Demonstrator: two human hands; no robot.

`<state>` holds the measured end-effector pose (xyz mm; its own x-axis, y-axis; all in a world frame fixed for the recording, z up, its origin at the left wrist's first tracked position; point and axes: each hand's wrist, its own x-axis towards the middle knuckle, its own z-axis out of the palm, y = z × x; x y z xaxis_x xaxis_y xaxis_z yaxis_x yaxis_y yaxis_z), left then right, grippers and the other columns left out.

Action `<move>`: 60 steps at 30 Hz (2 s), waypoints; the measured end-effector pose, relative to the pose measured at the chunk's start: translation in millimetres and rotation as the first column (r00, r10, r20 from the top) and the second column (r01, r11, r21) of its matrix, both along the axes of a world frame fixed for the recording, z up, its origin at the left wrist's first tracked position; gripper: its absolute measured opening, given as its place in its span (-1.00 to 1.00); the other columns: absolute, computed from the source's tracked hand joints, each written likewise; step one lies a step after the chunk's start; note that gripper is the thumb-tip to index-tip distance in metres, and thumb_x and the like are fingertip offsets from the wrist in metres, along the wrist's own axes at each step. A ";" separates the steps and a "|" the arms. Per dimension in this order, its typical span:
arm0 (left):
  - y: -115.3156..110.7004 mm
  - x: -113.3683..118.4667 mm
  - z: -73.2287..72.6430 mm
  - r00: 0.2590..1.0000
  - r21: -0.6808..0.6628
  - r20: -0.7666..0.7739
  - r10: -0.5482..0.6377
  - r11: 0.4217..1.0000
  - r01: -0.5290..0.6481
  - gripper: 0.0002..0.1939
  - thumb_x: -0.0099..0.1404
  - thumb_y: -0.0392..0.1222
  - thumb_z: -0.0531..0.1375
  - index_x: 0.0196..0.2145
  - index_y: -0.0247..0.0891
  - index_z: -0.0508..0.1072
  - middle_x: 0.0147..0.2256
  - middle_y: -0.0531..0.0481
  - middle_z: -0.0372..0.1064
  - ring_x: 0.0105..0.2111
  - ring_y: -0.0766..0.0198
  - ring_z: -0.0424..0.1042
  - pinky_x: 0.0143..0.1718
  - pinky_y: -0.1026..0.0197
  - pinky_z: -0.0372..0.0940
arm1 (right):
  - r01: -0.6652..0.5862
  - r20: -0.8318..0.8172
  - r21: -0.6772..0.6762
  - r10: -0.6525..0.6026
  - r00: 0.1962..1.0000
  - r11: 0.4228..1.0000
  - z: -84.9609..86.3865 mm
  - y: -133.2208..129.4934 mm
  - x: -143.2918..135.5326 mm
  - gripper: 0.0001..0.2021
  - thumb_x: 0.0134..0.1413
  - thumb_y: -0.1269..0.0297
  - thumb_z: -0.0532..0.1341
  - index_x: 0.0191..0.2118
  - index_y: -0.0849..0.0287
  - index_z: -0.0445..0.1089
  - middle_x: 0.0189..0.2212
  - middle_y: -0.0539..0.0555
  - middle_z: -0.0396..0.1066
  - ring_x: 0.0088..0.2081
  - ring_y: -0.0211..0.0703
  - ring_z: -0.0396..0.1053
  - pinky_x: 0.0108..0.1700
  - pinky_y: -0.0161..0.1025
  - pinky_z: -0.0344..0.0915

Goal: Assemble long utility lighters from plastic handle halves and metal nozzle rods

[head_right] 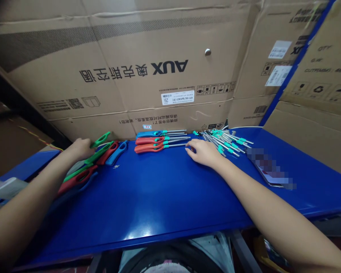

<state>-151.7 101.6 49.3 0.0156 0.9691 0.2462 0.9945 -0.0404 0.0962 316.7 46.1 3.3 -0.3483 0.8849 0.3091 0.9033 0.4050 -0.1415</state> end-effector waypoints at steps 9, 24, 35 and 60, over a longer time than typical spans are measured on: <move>-95.2 131.0 -23.3 0.897 -0.071 0.042 -0.440 0.894 0.442 -0.79 0.30 -0.10 0.16 -0.13 -0.10 0.48 -0.09 -0.17 0.42 -0.10 -0.02 0.49 -0.02 0.02 0.38 | -0.400 -0.015 0.089 0.402 0.915 0.912 12.0 -27.3 -23.9 -0.55 0.33 0.05 0.11 0.24 0.06 0.24 0.14 0.16 0.33 -0.01 -0.06 0.43 -0.06 -0.19 0.37; -89.5 169.8 -84.0 0.676 0.188 0.424 -0.602 0.789 0.585 -0.58 0.34 -0.12 0.21 0.12 -0.24 0.39 -0.05 -0.14 0.46 -0.04 0.07 0.46 0.06 -0.01 0.36 | -0.518 -0.184 -0.135 0.493 0.851 0.845 -7.7 -14.0 -23.7 -0.89 0.22 0.25 0.29 -0.23 0.18 0.45 -0.25 0.06 0.45 -0.35 -0.23 0.35 -0.32 -0.30 0.22; -87.8 169.6 -83.1 0.696 0.176 0.481 -0.533 0.836 0.519 -0.59 0.28 -0.12 0.27 0.06 -0.24 0.43 -0.12 -0.10 0.52 -0.12 0.08 0.47 -0.06 0.03 0.39 | -0.438 -0.436 0.036 0.408 0.802 0.898 -7.3 -7.9 -20.9 -0.76 0.29 0.19 0.19 -0.30 0.20 0.52 -0.37 0.10 0.49 -0.38 -0.22 0.36 -0.30 -0.27 0.26; -114.5 176.1 -62.1 0.632 0.084 0.058 -0.773 0.634 0.768 -0.72 0.42 -0.01 0.14 -0.07 -0.15 0.54 0.00 -0.09 0.50 -0.03 0.03 0.45 0.00 -0.06 0.33 | 0.616 0.100 -0.183 -0.609 0.787 0.766 17.4 31.0 87.4 -0.83 0.01 0.32 0.32 -0.22 0.20 0.51 -0.15 0.25 0.54 -0.13 0.05 0.49 -0.22 -0.23 0.29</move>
